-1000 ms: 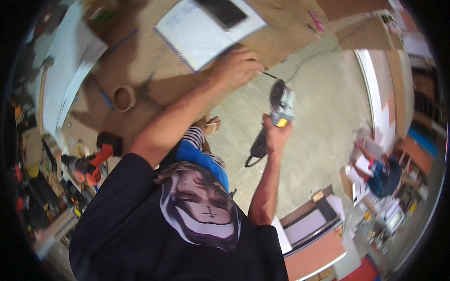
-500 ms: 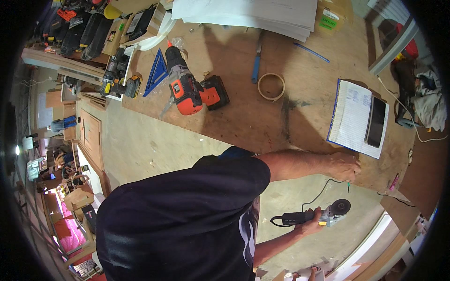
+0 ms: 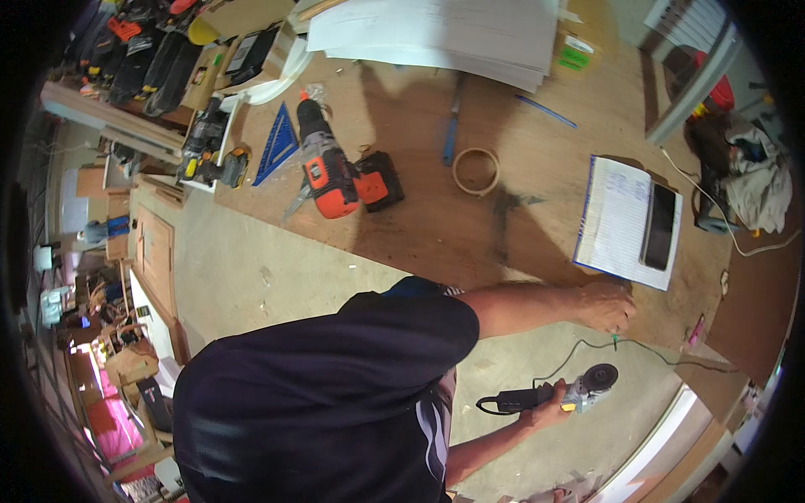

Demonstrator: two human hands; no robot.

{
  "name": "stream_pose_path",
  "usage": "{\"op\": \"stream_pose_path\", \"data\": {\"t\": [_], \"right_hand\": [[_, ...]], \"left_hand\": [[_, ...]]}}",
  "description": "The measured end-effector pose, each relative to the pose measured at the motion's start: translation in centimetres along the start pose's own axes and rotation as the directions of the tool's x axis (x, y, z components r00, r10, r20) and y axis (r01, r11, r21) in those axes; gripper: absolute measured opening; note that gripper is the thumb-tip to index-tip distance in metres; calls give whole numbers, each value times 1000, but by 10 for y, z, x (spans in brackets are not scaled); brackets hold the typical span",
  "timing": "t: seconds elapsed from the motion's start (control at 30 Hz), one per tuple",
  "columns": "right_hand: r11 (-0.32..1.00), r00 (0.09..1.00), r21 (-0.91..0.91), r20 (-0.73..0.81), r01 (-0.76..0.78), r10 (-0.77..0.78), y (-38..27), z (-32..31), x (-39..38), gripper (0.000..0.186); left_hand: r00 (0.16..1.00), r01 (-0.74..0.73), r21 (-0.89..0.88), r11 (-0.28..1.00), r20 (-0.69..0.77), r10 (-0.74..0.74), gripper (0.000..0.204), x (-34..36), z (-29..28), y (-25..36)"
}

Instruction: The person uses a power drill to make a hole in a wooden cabinet, removes the drill bit, and uses an angle grinder to sharpen the tip of a metal bit against a workbench.

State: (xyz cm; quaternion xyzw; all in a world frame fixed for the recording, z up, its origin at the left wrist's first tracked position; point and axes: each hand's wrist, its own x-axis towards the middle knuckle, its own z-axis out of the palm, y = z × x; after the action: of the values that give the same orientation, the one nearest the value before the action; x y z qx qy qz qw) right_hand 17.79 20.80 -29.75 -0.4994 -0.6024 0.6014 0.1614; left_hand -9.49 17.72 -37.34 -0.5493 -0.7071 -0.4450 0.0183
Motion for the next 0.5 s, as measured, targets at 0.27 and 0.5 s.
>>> {"op": "stream_pose_path", "data": {"t": [0.27, 0.5], "right_hand": [[998, 1000, -57, 2, -20, 20, -3, 9, -7, 41], [978, 985, -197, -142, 74, -103, 35, -21, 20, 29]], "left_hand": [[996, -43, 273, 961, 90, 19, 7, -8, -4, 13], [986, 51, 157, 986, 148, -74, 20, 5, -29, 42]]}}
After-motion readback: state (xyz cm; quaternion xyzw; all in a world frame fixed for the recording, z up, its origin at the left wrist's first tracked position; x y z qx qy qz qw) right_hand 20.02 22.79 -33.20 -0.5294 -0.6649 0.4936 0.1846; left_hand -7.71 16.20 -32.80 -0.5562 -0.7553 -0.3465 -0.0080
